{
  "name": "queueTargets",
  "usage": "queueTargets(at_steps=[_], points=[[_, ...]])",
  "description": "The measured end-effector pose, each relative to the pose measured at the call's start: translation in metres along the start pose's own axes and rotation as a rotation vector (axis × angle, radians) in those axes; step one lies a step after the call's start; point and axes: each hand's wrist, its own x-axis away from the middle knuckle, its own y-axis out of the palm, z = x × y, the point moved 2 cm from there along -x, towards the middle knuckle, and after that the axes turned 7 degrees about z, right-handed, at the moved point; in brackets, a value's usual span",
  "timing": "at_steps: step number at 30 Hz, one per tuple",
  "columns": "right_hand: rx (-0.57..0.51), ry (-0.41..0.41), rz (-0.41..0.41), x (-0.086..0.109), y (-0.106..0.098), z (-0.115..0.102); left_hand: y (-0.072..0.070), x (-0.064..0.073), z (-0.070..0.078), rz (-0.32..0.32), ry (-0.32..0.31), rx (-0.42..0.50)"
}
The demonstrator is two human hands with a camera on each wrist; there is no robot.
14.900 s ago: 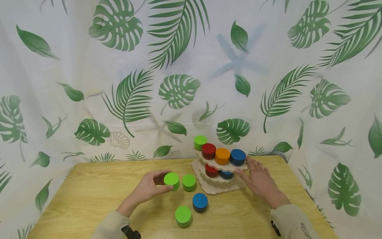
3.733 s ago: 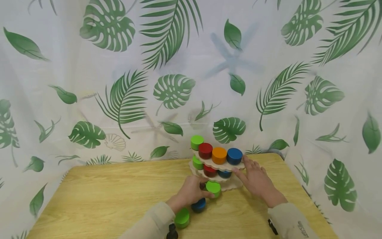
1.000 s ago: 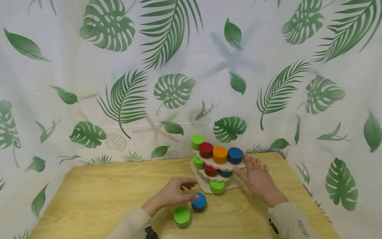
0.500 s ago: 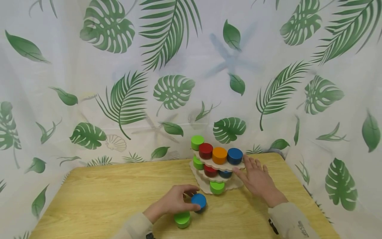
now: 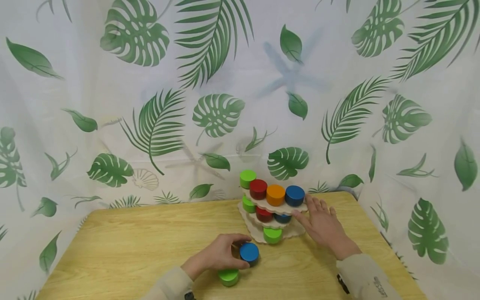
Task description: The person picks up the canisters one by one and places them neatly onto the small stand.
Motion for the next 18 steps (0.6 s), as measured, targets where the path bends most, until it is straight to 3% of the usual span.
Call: queueTargets(at_steps=[18], points=[[-0.006, 0.008, -0.005, 0.0005, -0.0006, -0.0014, 0.0016, -0.0006, -0.0044, 0.009, -0.020, -0.019]])
